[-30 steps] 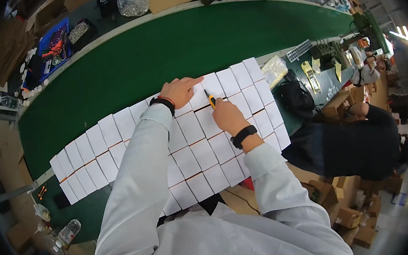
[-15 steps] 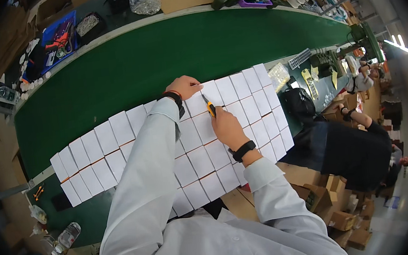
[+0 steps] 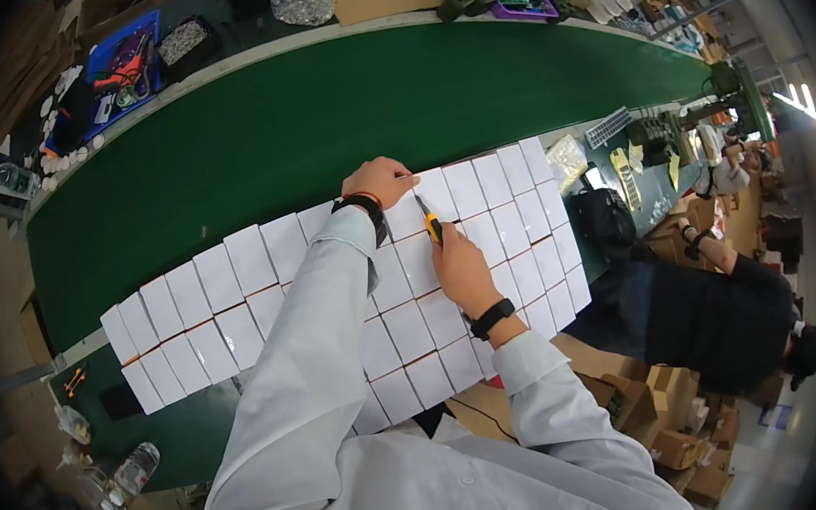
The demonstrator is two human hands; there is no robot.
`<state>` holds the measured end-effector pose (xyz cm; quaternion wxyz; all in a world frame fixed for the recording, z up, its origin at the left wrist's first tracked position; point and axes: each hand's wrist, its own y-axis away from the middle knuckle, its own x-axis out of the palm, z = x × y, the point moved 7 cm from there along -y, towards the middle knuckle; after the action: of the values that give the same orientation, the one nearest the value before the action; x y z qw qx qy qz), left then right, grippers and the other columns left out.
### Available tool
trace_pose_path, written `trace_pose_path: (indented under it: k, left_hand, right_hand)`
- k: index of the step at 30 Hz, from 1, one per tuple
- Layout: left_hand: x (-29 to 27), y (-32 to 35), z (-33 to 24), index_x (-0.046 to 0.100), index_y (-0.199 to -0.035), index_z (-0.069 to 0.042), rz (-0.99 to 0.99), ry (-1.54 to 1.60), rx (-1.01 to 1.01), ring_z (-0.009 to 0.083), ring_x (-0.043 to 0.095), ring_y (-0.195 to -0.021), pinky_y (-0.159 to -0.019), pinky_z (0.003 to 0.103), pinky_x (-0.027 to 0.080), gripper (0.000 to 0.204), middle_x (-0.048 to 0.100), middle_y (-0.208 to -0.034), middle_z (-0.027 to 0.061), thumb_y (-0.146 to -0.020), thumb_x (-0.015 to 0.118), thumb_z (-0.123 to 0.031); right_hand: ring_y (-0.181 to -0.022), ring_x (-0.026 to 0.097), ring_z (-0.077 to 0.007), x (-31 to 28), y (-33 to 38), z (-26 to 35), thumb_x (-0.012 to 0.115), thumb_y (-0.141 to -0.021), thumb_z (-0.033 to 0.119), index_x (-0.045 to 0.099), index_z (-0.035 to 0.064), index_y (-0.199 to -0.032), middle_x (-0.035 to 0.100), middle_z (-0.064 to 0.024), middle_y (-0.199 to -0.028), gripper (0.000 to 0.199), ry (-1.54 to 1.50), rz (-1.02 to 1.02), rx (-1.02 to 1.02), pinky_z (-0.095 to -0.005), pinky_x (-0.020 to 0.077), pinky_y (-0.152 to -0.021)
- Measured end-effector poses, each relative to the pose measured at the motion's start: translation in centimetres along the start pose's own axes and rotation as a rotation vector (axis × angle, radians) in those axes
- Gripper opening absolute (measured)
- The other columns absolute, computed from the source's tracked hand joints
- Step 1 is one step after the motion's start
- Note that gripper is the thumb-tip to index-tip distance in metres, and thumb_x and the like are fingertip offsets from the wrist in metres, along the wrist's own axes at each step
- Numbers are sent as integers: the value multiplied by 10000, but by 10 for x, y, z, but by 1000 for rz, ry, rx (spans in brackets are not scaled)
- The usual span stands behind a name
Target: Packing small electronic components into boxes at a factory assembly line
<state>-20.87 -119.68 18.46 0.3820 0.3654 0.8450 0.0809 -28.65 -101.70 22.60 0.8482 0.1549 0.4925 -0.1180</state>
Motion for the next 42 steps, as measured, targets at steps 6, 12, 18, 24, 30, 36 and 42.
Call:
trace_pose_path:
  k: [6, 12, 18, 24, 30, 36, 42]
  left_hand:
    - [-1, 1, -2, 779, -1059, -190, 3, 16, 3, 244, 701, -982, -886, 359, 538, 352, 759, -1045, 34, -867, 713, -478]
    - [-1, 0, -1, 780, -1057, -191, 3, 22, -9, 242, 701, -983, -889, 358, 537, 354, 759, -1044, 36, -864, 716, -481]
    - [1, -3, 3, 781, -1060, -193, 5, 31, -4, 236, 703, -986, -889, 353, 535, 364, 759, -1052, 38, -860, 722, -492]
    - [2, -3, 2, 782, -1057, -191, 0, 28, -14, 235, 703, -978, -883, 357, 537, 375, 759, -1054, 40, -856, 726, -503]
    - [2, -6, 0, 787, -1046, -189, -21, 39, 22, 245, 706, -974, -876, 361, 539, 364, 761, -1040, 51, -856, 729, -493]
    - [-1, 4, 0, 769, -1081, -140, -51, 47, 79, 257, 705, -978, -880, 370, 539, 343, 757, -1050, 61, -877, 718, -411]
    - [-35, 45, 6, 691, -1240, -170, -103, -296, 626, 308, 623, -1144, -996, 395, 495, 421, 635, -1351, 37, -892, 509, -18]
  right_hand:
    - [-826, 632, -470, 0, 0, -3, 547, -960, 106, 501, -44, -1100, 646, -278, -911, 210, -39, -33, -19, -530, 509, -710]
    - [-817, 631, -472, -2, -2, -2, 551, -958, 108, 499, -37, -1079, 647, -274, -889, 196, -60, -13, -35, -536, 505, -703]
    - [-849, 657, -437, -2, -7, -5, 546, -964, 145, 513, -9, -1103, 664, -235, -935, 210, 7, 97, 17, -534, 529, -726]
    - [-823, 663, -433, 3, 1, -7, 551, -962, 154, 509, -5, -1071, 664, -231, -916, 197, -1, 35, 11, -525, 538, -711]
    - [-861, 687, -418, 4, -25, -1, 543, -950, 154, 523, -15, -1047, 683, -239, -899, 196, 146, 143, 110, -502, 562, -728]
    - [-867, 696, -421, -8, -11, -4, 544, -938, 152, 551, -24, -1014, 697, -243, -924, 192, 247, 298, 63, -496, 569, -747]
    - [-773, 672, -433, -12, 16, 28, 558, -936, 142, 510, -32, -1069, 667, -244, -835, 224, 25, 80, -74, -533, 546, -684]
